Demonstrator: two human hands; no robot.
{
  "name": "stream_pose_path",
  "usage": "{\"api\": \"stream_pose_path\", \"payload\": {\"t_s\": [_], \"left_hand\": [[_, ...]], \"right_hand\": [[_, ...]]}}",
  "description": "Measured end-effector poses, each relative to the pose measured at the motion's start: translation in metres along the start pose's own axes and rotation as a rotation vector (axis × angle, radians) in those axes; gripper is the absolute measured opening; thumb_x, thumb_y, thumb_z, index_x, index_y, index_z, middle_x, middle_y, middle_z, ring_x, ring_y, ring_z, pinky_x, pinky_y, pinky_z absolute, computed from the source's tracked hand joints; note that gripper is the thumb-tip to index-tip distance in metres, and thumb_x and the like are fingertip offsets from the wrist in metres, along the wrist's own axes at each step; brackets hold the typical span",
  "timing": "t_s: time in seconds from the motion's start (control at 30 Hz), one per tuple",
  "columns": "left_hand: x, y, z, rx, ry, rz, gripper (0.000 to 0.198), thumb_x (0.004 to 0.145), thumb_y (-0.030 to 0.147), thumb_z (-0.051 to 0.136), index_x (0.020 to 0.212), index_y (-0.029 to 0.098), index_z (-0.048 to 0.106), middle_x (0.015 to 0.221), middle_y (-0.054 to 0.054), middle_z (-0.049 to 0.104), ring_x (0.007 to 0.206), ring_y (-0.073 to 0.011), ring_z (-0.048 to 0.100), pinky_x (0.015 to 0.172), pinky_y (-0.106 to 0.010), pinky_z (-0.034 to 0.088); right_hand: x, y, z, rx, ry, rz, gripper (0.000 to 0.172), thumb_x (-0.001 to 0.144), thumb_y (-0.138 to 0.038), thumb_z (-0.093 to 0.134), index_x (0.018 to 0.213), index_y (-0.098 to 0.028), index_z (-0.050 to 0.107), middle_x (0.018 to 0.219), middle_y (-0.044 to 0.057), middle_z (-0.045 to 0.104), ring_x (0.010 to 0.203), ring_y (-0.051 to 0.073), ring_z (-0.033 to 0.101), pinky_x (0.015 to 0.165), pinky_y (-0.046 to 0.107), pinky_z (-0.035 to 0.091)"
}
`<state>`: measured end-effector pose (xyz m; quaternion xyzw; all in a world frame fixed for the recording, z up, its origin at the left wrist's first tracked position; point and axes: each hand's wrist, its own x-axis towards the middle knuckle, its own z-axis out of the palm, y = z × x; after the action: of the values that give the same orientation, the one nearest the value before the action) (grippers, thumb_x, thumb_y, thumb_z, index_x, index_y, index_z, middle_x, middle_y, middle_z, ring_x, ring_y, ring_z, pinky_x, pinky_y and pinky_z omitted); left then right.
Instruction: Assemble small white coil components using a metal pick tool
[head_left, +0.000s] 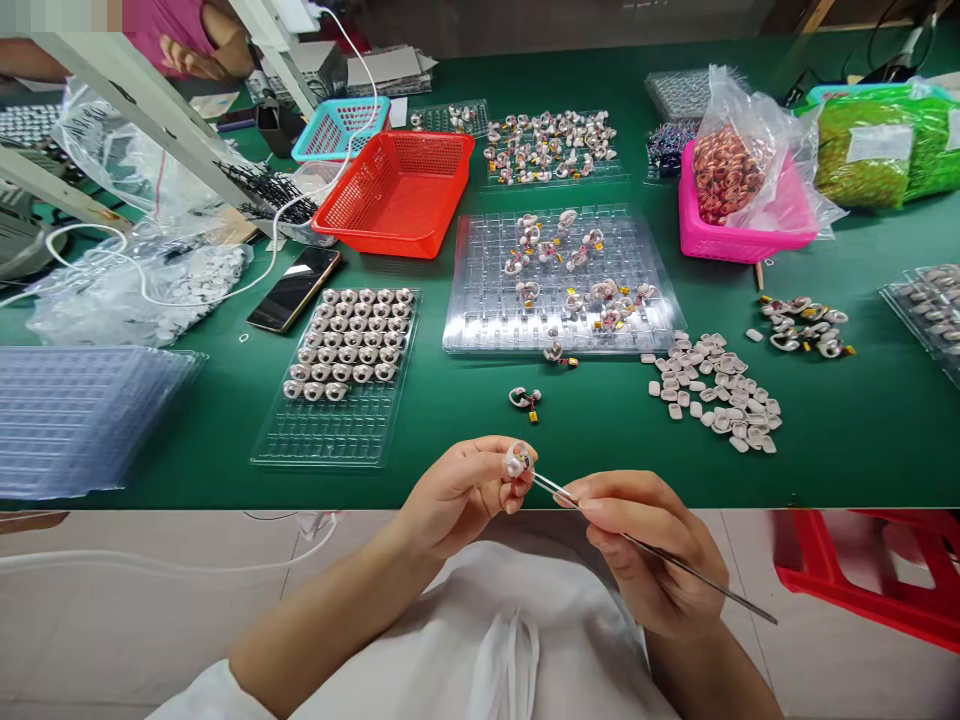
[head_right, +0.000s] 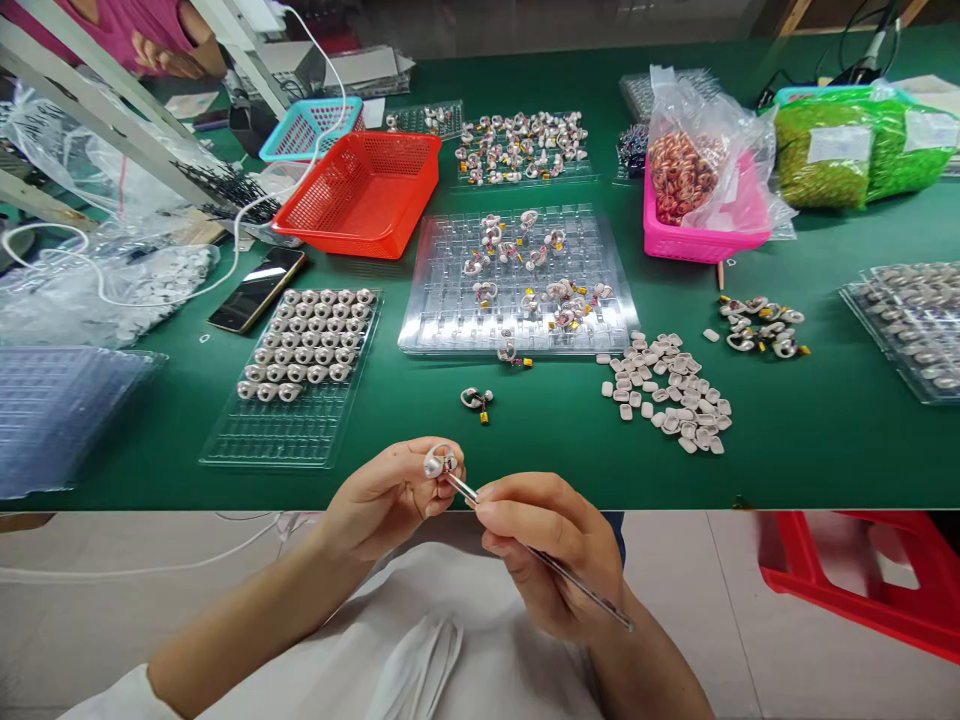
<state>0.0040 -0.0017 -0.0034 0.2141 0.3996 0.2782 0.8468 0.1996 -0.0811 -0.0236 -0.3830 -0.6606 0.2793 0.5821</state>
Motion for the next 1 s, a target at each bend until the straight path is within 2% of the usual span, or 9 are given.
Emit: {"api": "stream_pose_path", "payload": {"t_s": [0.2,0.37,0.53,0.67,0.8,1.0], "left_hand": [[-0.002,-0.002,0.000,-0.049,0.008,-0.015,0.014,0.067,0.021,0.082,0.072,0.009,0.076,0.066,-0.003,0.061,0.057,-0.0091,0.052,0.052,-0.019,0.044],[-0.004,-0.003,0.001,-0.096,0.011,-0.018,0.013,0.068,0.018,0.083,0.074,0.009,0.077,0.071,-0.003,0.064,0.060,-0.0088,0.055,0.053,-0.017,0.049],[-0.004,-0.004,0.001,-0.138,-0.006,-0.035,0.015,0.069,0.019,0.085,0.078,0.009,0.078,0.070,-0.004,0.066,0.061,-0.0093,0.058,0.054,-0.017,0.052],[-0.004,-0.004,0.002,-0.167,-0.010,-0.049,0.016,0.072,0.019,0.085,0.080,0.008,0.077,0.070,-0.004,0.067,0.060,-0.0083,0.059,0.054,-0.015,0.053],[-0.004,-0.004,0.002,-0.180,0.001,-0.051,0.018,0.072,0.019,0.086,0.083,0.008,0.077,0.070,-0.003,0.066,0.063,-0.0086,0.061,0.056,-0.015,0.056],[-0.005,-0.004,0.003,-0.184,0.022,-0.034,0.022,0.069,0.020,0.089,0.084,0.008,0.078,0.072,-0.004,0.068,0.064,-0.0087,0.063,0.057,-0.015,0.057]], "right_hand": [[0.003,0.000,0.002,-0.082,-0.025,-0.121,0.050,0.091,-0.004,0.059,0.138,-0.022,0.062,0.115,0.012,0.076,0.098,0.024,0.077,0.073,0.035,0.069],[0.005,-0.003,0.006,-0.118,-0.007,-0.144,0.055,0.089,0.002,0.058,0.139,-0.022,0.062,0.112,0.011,0.076,0.097,0.021,0.077,0.076,0.032,0.069],[0.003,-0.002,0.007,-0.149,-0.018,-0.172,0.053,0.094,-0.002,0.055,0.143,-0.022,0.057,0.111,0.012,0.075,0.098,0.022,0.076,0.071,0.033,0.069],[0.000,0.003,0.009,-0.169,-0.024,-0.239,0.050,0.095,-0.006,0.055,0.144,-0.017,0.056,0.110,0.014,0.076,0.102,0.026,0.076,0.082,0.041,0.069],[-0.002,0.006,0.012,-0.173,-0.009,-0.295,0.045,0.095,-0.002,0.053,0.139,-0.010,0.060,0.112,0.016,0.076,0.106,0.027,0.076,0.089,0.042,0.068],[-0.005,0.005,0.014,-0.214,0.016,-0.263,0.046,0.094,-0.001,0.053,0.139,-0.012,0.060,0.116,0.015,0.073,0.110,0.026,0.073,0.090,0.041,0.067]]}}
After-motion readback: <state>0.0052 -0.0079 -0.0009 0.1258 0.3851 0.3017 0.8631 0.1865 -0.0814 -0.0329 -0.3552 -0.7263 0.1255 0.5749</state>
